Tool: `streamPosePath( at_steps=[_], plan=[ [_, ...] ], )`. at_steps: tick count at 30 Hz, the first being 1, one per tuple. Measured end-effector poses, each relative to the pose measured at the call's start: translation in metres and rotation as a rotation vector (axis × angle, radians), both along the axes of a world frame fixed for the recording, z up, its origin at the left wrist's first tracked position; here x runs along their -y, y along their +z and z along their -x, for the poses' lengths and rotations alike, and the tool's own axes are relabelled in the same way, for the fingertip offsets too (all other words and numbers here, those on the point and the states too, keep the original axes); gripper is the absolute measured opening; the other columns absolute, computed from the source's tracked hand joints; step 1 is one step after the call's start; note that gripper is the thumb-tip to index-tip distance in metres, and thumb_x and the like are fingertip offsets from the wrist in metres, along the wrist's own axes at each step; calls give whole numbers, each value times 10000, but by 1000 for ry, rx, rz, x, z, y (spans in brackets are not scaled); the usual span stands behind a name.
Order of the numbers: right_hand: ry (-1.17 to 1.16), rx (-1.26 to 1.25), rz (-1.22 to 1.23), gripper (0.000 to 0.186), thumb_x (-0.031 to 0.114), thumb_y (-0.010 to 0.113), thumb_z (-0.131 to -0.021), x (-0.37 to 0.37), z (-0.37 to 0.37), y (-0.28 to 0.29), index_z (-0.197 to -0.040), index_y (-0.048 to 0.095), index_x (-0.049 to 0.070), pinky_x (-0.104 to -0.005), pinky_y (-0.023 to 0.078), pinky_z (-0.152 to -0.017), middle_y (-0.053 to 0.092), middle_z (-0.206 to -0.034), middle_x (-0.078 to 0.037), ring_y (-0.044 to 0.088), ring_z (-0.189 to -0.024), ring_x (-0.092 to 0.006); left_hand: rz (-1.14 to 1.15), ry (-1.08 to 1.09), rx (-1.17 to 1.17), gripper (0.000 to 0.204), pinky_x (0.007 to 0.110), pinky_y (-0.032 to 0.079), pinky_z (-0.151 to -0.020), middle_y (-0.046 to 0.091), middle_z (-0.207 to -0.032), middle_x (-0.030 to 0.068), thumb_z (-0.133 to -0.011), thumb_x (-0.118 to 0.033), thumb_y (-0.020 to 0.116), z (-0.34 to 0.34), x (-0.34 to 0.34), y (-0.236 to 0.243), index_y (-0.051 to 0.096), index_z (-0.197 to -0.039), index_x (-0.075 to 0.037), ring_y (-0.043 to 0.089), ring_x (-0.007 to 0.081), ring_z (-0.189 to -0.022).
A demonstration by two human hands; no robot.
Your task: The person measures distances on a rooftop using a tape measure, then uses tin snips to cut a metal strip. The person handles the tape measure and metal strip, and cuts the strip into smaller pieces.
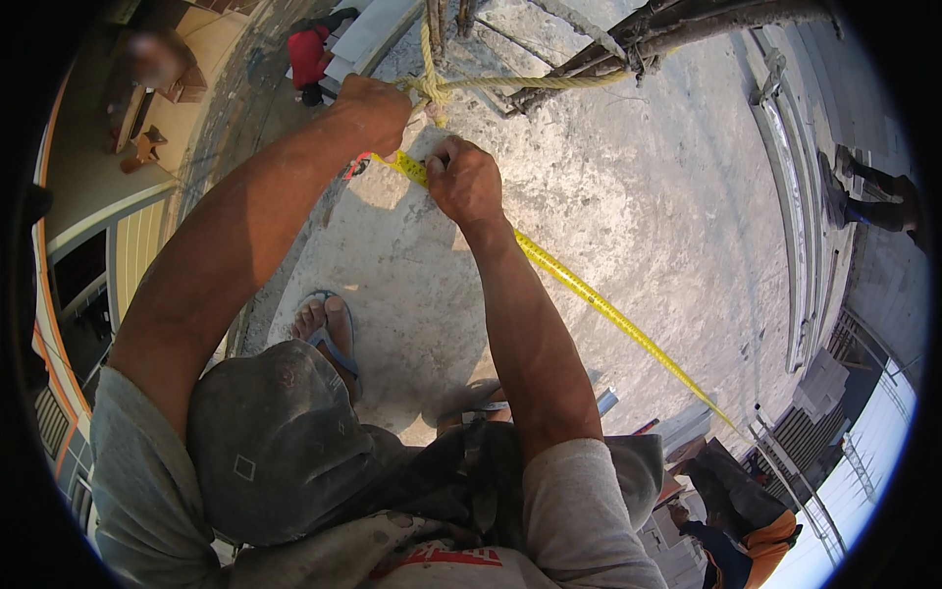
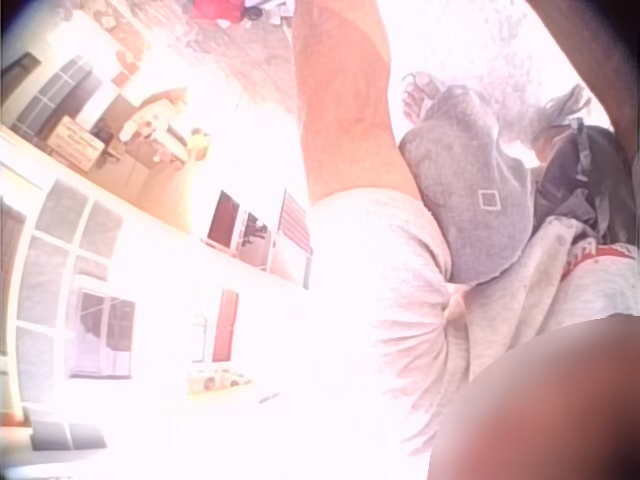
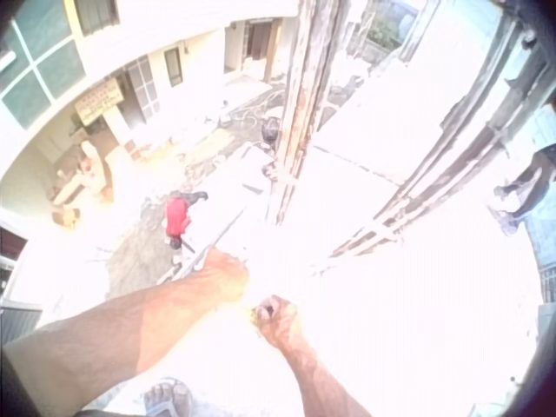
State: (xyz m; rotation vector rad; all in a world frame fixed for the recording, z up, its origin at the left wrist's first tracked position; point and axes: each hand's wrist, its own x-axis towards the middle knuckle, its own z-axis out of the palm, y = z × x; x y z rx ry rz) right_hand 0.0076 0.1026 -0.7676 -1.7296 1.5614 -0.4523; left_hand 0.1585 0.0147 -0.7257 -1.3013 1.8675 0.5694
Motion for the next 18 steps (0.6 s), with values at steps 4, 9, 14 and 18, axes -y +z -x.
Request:
streamPosePath(
  at_steps=[4, 9, 14, 18],
  plan=[
    [6, 19, -2, 112, 139, 657, -796, 0, 1, -1, -796, 642, 28, -433, 526, -716, 667, -819, -197, 655, -767, -380, -12, 0, 2, 394, 422, 483, -804, 728, -1020, 3, -732, -356, 831, 0, 0, -1, 745, -1073, -179, 678, 199, -988],
    [2, 10, -21, 114, 142, 657, -798, 1, 1, 0, -804, 651, 28, -427, 527, -712, 668, -812, -193, 658, -761, -375, 3, -1, -24, 391, 413, 488, -781, 730, -1004, 8, -721, -362, 839, -2, -1, 0, 752, -1051, -171, 684, 198, -976],
    [-5, 22, -46, 123, 152, 655, -797, 2, 1, 3, -812, 661, 30, -421, 530, -709, 674, -795, -188, 664, -750, -369, 11, -16, -49, 380, 407, 491, -771, 734, -967, 8, -717, -365, 844, -3, -1, 1, 757, -1032, -172, 693, 196, -955],
    [-25, 42, -67, 127, 155, 653, -797, 3, 0, 4, -806, 664, 29, -419, 531, -705, 674, -780, -191, 666, -745, -367, -4, 11, -60, 383, 412, 495, -780, 734, -976, 15, -711, -371, 848, -6, -2, 0, 758, -1026, -173, 693, 203, -962]
  ],
)
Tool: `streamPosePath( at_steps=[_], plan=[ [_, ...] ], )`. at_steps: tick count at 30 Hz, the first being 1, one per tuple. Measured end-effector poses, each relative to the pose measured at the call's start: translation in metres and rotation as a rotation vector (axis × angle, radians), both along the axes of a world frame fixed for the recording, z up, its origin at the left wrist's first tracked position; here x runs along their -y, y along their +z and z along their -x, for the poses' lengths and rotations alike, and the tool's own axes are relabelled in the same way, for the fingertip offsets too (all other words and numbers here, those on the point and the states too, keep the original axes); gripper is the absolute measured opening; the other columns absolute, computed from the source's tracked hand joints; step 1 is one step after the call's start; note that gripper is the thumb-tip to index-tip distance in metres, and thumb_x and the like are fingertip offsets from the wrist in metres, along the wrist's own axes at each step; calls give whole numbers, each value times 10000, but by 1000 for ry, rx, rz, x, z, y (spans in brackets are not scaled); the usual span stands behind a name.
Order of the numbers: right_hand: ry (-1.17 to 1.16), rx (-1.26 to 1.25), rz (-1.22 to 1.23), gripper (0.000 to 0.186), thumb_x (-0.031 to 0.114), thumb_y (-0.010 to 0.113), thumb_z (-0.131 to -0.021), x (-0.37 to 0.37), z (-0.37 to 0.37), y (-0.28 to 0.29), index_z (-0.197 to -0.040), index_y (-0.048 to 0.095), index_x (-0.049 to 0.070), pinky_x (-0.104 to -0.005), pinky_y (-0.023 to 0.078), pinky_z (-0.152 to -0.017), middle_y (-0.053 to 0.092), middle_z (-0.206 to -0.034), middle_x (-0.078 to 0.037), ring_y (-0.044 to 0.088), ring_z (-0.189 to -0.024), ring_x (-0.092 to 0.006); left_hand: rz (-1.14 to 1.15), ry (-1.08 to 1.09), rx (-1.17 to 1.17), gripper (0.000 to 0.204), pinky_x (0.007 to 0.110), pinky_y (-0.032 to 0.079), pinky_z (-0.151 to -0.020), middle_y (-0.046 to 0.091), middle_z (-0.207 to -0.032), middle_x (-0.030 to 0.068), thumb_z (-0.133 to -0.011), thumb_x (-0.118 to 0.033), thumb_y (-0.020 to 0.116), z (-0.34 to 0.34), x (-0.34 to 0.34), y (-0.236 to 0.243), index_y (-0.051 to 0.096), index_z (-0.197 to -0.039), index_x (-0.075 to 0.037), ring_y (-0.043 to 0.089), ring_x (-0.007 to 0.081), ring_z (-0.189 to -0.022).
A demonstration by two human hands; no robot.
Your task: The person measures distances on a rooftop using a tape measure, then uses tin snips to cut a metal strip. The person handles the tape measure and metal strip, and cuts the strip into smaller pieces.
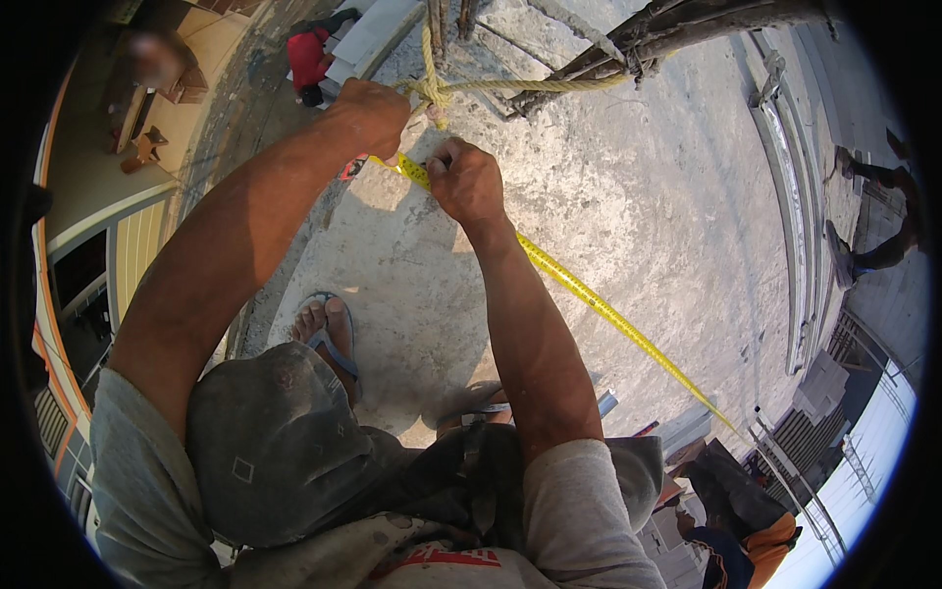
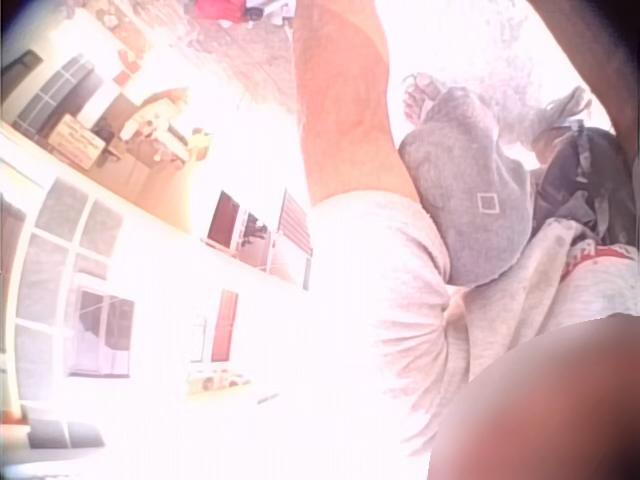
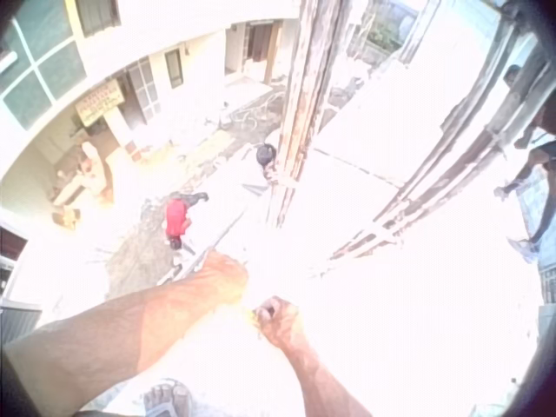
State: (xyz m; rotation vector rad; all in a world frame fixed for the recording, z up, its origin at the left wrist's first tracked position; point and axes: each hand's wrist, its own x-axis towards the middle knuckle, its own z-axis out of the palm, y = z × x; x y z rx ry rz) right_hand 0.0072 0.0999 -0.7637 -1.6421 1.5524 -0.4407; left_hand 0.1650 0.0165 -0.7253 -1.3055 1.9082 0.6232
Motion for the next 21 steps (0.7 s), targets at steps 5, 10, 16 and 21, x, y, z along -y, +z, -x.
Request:
streamPosePath(
  at_steps=[5, 10, 16, 21],
  plan=[
    [-20, 12, 21, 125, 153, 636, -812, -3, 1, -1, -809, 662, 30, -424, 528, -697, 672, -779, -193, 663, -747, -370, 51, -6, -3, 436, 428, 500, -815, 729, -1034, 50, -703, -367, 855, -1, -5, 1, 747, -1066, -151, 677, 224, -1022],
    [-79, -116, 128, 103, 141, 615, -837, -15, 12, -1, -861, 639, 43, -422, 523, -692, 663, -805, -175, 655, -757, -359, -65, 59, 32, 465, 509, 494, -927, 706, -1126, 81, -722, -328, 839, 3, 0, 6, 725, -1120, -116, 662, 259, -1066],
    [-75, -151, 281, 63, 121, 620, -855, -27, 9, -1, -875, 621, 61, -409, 523, -682, 650, -813, -132, 648, -746, -345, 71, 38, -16, 340, 353, 550, -805, 731, -965, 108, -717, -294, 828, 1, -6, 4, 750, -941, -51, 703, 243, -947],
    [-43, -160, 267, 60, 114, 616, -857, -29, 5, -2, -892, 592, 71, -441, 520, -710, 637, -856, -135, 635, -833, -348, 58, 89, -53, 302, 360, 549, -814, 730, -980, 115, -717, -246, 798, -1, -7, -4, 752, -951, -62, 698, 254, -971]
  ],
)
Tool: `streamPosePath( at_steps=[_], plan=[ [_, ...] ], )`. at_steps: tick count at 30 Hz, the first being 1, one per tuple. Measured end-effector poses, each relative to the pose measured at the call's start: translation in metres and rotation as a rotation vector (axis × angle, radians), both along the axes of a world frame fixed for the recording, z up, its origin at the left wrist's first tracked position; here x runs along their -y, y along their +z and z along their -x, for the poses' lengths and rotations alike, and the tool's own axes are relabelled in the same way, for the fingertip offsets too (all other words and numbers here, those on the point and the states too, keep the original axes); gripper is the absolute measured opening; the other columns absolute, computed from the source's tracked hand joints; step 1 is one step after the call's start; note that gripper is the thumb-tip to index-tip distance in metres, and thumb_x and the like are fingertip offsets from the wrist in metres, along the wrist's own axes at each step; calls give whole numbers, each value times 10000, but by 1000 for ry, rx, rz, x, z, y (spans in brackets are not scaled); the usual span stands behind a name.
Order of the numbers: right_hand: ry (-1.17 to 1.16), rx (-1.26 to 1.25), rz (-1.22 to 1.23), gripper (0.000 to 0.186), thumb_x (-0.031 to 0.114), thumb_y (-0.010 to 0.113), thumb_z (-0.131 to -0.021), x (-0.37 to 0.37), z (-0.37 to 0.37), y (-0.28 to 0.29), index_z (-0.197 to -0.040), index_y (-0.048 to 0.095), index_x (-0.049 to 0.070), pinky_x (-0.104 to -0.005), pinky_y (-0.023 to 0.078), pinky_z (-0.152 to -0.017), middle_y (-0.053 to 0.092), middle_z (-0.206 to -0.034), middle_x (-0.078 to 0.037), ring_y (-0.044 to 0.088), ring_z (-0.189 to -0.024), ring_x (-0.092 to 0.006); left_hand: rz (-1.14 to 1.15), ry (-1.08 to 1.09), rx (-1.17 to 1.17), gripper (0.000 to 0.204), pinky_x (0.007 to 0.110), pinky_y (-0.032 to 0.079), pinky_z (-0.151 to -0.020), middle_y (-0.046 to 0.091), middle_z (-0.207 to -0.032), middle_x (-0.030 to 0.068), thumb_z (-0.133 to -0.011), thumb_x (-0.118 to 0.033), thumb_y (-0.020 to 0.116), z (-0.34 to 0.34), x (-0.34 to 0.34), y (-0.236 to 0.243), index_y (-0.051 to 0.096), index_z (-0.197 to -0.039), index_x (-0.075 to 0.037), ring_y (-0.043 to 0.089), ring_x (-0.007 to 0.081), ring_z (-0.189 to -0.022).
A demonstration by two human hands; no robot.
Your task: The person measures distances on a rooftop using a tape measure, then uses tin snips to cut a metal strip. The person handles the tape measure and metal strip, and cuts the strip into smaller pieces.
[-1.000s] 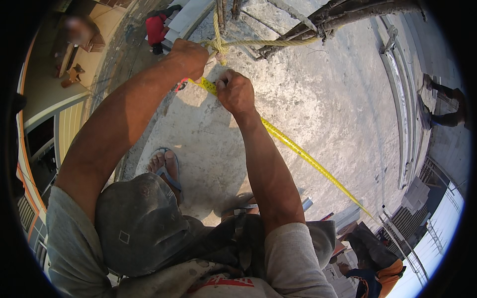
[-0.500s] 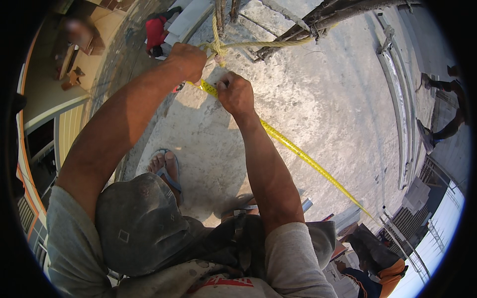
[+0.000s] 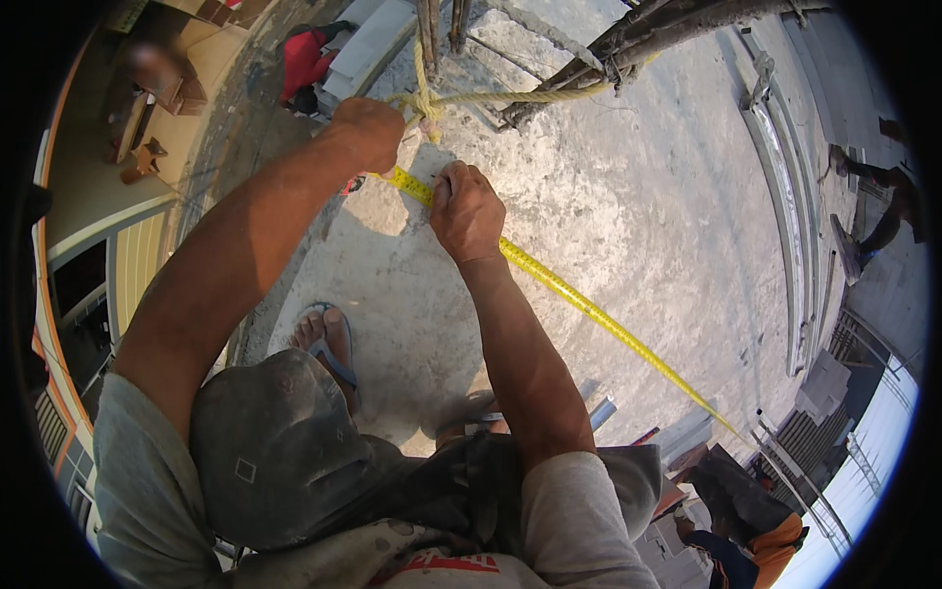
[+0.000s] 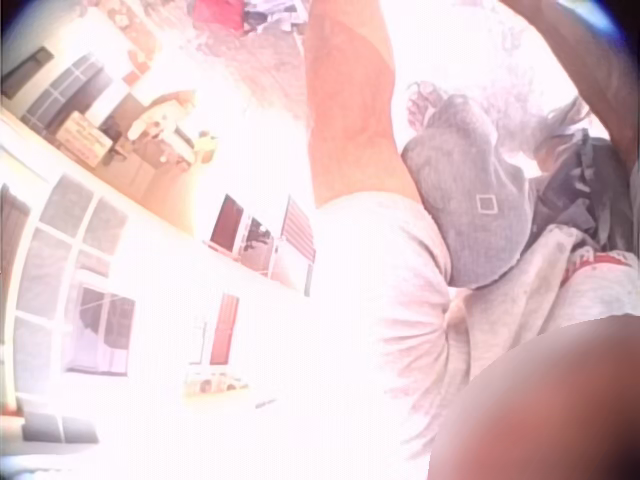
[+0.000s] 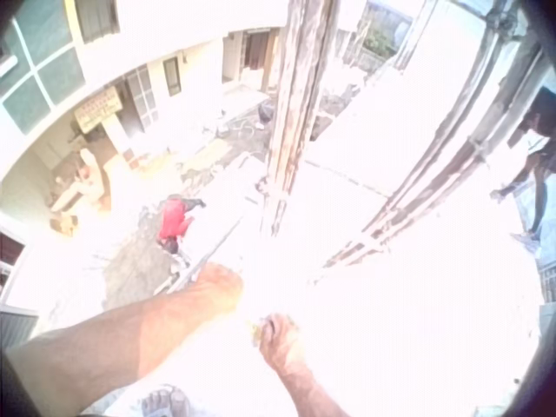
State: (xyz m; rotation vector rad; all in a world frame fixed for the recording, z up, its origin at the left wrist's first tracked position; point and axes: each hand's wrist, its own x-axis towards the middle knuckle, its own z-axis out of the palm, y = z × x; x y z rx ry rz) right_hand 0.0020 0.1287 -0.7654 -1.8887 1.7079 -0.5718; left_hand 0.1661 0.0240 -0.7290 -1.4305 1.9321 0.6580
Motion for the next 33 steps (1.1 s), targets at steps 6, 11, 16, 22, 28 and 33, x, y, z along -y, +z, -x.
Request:
streamPosePath(
  at_steps=[6, 11, 16, 22, 28, 33],
  plan=[
    [29, 19, 57, 57, 106, 619, -847, -2, 1, -6, -887, 608, 66, -434, 521, -707, 621, -857, -126, 624, -823, -341, 28, -30, -22, 303, 355, 548, -807, 733, -975, 107, -702, -256, 797, 0, 0, -2, 755, -938, -71, 702, 246, -959],
    [45, 1, 72, 57, 102, 623, -840, -1, 0, -6, -886, 619, 69, -431, 522, -704, 615, -851, -124, 620, -819, -338, 38, -37, -10, 297, 344, 548, -802, 734, -965, 107, -700, -262, 796, 0, 0, -2, 758, -927, -74, 704, 240, -954],
    [42, 38, 54, 51, 98, 628, -828, 2, -2, -5, -870, 634, 70, -426, 525, -715, 621, -843, -127, 623, -832, -336, 32, -24, -22, 269, 338, 550, -789, 735, -961, 106, -712, -241, 776, -1, -1, 0, 758, -924, -76, 706, 236, -949],
    [76, 92, 71, 45, 89, 626, -814, 5, -4, -7, -849, 648, 71, -428, 524, -742, 635, -835, -124, 623, -842, -337, 34, -41, -3, 260, 341, 554, -775, 736, -958, 102, -719, -228, 761, 1, 0, 0, 756, -929, -75, 709, 232, -944],
    [80, 109, 29, 53, 85, 628, -799, 6, -4, -4, -846, 648, 72, -423, 523, -747, 637, -836, -123, 622, -838, -335, 21, -49, 28, 243, 329, 555, -764, 739, -937, 86, -729, -231, 761, 3, 2, -3, 763, -929, -93, 714, 222, -921],
    [98, 110, 40, 46, 83, 633, -792, 9, -5, -5, -833, 648, 70, -420, 523, -742, 630, -820, -122, 620, -822, -332, -1, -44, 62, 233, 301, 554, -751, 741, -895, 63, -735, -249, 790, 5, 4, -5, 774, -926, -117, 719, 202, -886]
  ],
)
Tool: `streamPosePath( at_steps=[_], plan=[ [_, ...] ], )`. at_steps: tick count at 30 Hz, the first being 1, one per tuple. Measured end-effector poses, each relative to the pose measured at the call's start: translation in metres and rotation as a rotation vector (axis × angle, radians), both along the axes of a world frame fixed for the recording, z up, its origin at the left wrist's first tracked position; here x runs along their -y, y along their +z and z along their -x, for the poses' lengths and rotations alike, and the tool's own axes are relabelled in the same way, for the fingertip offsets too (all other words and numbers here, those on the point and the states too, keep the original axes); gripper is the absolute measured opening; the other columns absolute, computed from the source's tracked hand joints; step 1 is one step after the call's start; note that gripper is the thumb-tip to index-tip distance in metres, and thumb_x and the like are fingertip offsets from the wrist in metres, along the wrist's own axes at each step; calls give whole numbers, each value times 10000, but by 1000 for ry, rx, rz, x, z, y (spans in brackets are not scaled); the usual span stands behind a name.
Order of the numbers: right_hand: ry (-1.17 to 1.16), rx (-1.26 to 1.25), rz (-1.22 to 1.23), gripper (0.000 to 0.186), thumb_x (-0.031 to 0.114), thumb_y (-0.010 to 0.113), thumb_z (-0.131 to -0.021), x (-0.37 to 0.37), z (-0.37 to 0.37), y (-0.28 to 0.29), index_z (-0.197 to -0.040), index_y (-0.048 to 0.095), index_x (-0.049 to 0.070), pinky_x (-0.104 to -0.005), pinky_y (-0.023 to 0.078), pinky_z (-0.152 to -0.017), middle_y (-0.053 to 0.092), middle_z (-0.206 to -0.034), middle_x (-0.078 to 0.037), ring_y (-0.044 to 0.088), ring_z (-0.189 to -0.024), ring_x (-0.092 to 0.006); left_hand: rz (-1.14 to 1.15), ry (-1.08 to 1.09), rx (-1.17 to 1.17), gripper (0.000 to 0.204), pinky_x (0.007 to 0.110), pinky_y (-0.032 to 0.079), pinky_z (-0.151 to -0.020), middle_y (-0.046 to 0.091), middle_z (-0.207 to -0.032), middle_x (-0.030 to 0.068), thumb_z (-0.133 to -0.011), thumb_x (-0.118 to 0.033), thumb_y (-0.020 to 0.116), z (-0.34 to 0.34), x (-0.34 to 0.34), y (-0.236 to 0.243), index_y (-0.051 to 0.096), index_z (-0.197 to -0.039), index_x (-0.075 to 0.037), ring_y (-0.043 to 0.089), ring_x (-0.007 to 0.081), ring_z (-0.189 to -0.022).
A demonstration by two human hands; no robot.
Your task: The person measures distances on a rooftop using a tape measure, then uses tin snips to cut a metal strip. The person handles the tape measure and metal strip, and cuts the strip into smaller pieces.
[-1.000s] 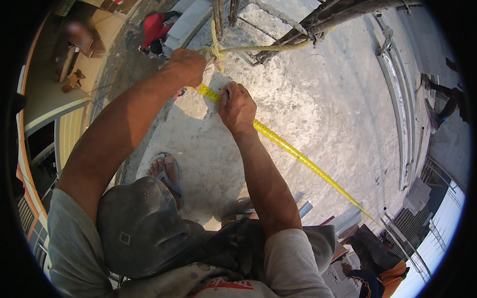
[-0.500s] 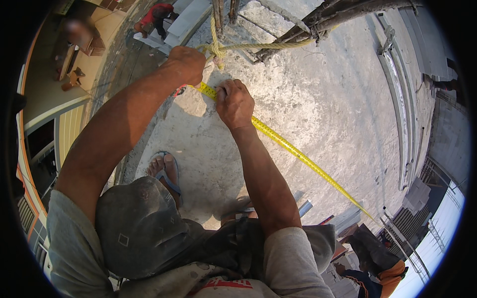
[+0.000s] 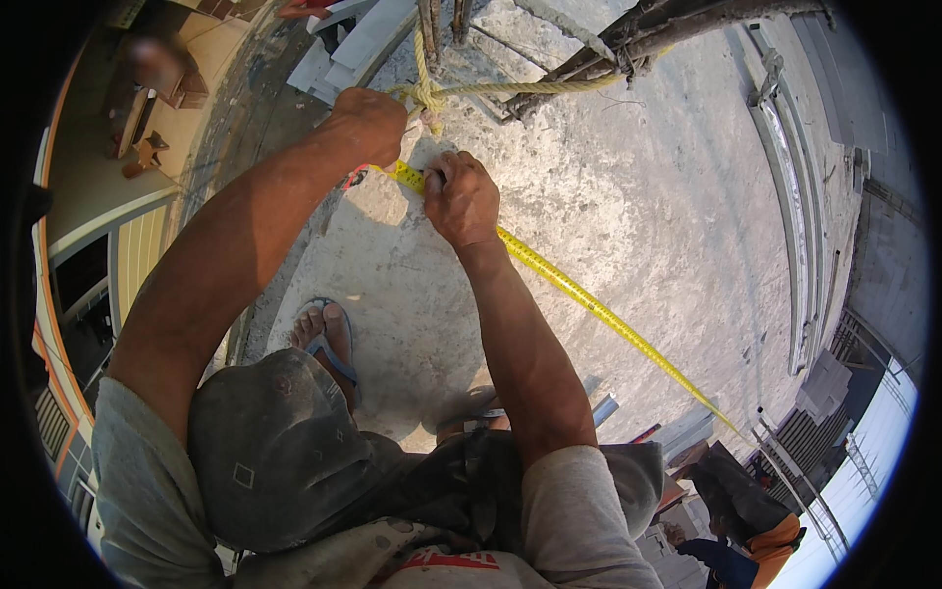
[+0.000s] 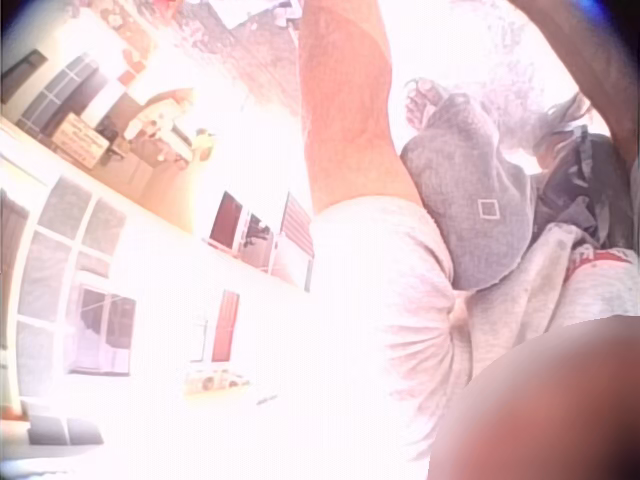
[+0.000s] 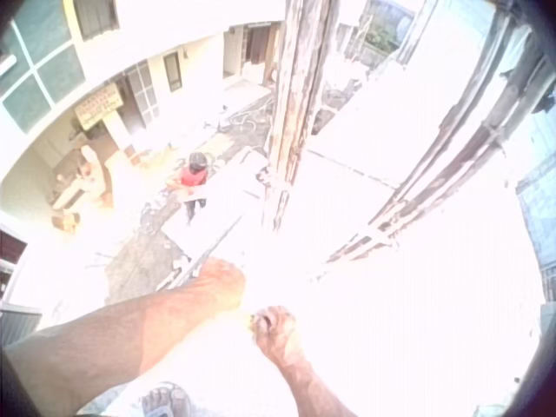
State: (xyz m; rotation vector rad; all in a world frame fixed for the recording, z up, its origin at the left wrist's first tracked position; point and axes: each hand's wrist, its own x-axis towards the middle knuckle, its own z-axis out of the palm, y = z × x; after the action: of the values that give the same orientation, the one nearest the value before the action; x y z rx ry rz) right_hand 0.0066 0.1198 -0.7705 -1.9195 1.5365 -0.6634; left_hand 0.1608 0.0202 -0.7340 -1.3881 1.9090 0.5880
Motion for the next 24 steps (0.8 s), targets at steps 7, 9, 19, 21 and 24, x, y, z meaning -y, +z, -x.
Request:
streamPosePath(
  at_steps=[7, 9, 19, 21, 24],
  plan=[
    [2, -17, 16, 49, 86, 636, -790, 1, 1, -3, -832, 653, 68, -414, 526, -732, 629, -814, -127, 623, -809, -331, 28, 22, -13, 234, 294, 550, -760, 741, -897, 62, -739, -248, 792, -1, -1, -4, 772, -931, -116, 718, 197, -890],
    [1, -22, 19, 49, 88, 636, -792, 1, 0, -3, -833, 655, 70, -415, 527, -729, 629, -814, -129, 624, -802, -334, 45, 9, -9, 231, 293, 550, -762, 741, -898, 61, -741, -245, 789, 0, -2, -3, 772, -934, -118, 718, 194, -892],
    [-45, -2, -92, 65, 111, 645, -796, 3, 0, -1, -840, 676, 74, -421, 529, -738, 651, -856, -136, 638, -824, -344, 16, 2, 8, 267, 300, 551, -757, 742, -902, 50, -730, -275, 811, 1, 0, 2, 772, -942, -117, 717, 184, -887],
    [-59, -1, -123, 73, 116, 645, -798, 4, 0, -1, -847, 681, 76, -423, 529, -739, 655, -864, -136, 639, -828, -345, 13, -3, 7, 277, 304, 552, -755, 742, -901, 50, -727, -284, 817, 1, 0, 2, 771, -942, -115, 718, 185, -879],
    [-61, -5, -146, 74, 118, 641, -798, 5, 0, -1, -844, 680, 76, -424, 528, -743, 654, -856, -137, 639, -829, -347, 12, 7, -7, 282, 306, 554, -755, 741, -892, 51, -725, -292, 821, 0, 1, 1, 772, -940, -116, 719, 188, -868]
  ],
)
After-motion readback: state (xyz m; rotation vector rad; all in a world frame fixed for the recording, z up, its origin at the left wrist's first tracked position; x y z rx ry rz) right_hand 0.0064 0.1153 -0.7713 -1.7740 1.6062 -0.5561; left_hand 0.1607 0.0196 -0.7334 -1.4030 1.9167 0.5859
